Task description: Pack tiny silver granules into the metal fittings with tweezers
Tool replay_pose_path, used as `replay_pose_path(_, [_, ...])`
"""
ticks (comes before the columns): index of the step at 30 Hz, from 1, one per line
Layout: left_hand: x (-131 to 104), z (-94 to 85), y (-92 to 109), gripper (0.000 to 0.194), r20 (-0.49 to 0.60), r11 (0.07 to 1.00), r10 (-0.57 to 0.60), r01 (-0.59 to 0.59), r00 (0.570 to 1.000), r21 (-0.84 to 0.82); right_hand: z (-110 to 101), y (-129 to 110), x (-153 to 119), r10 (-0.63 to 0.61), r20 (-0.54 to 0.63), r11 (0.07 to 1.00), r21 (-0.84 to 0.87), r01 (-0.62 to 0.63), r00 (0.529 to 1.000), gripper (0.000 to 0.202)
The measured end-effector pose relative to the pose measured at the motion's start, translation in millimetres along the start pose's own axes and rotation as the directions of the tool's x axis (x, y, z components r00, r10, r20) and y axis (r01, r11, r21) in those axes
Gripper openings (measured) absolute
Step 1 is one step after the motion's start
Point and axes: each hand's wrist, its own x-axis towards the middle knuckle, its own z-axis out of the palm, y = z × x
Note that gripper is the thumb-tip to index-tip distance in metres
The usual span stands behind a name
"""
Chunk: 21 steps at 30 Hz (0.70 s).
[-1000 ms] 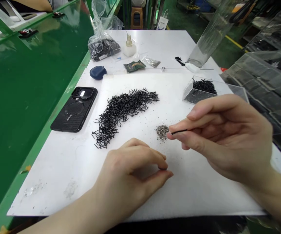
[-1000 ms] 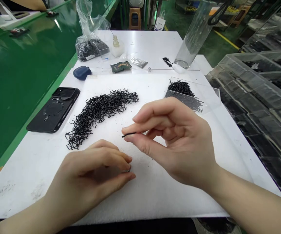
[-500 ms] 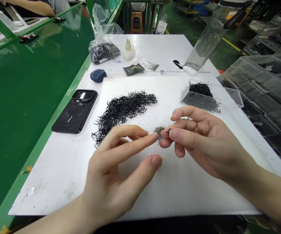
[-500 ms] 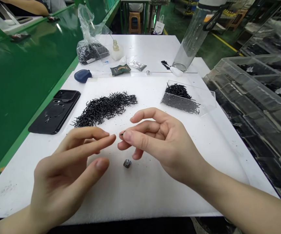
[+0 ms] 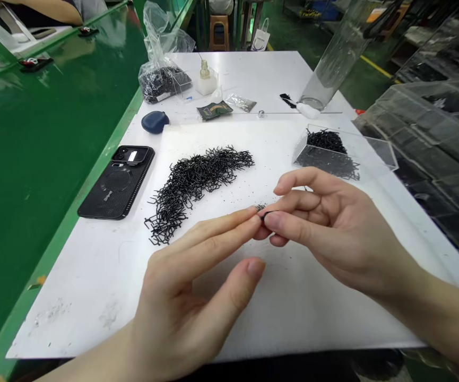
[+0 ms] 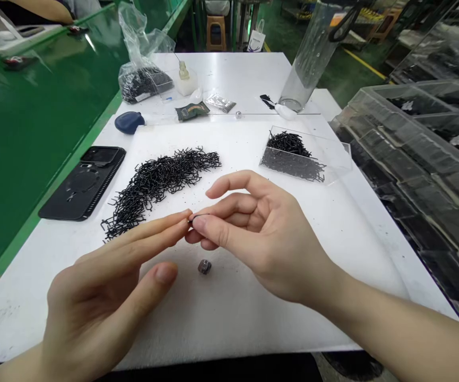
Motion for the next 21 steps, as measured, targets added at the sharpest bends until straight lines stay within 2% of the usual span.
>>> replay_pose_path(4, [-0.2, 3.8, -3.3, 0.068, -0.006, 1.000, 0.007, -0.007, 1.000, 0.025, 2.9, -3.9, 0.4, -0.028, -0.034, 0.997, -0.073, 0.025, 0.999, 0.040])
replay_pose_path(8, [-0.3, 2.9, -2.0, 0.071, -0.009, 0.999, -0.015, 0.015, 1.000, 0.034, 4.7, -3.1, -0.7, -0.079, -0.042, 0.993, -0.096, 0.075, 0.996, 0.038])
replay_pose_path(15, [3.7, 2.7, -0.4, 0.080, -0.016, 0.999, -0.042, 0.041, 0.999, -0.024, 4.0, -3.9, -1.8, -0.098, -0.021, 0.989, -0.110, 0.095, 0.995, 0.039])
replay_pose_path(21, [5.0, 3.5, 2.2, 0.078, -0.020, 0.997, -0.067, 0.066, 0.998, -0.037, 4.1, -6.0, -2.1, -0.096, 0.005, 0.991, -0.095, 0.096, 0.995, 0.038])
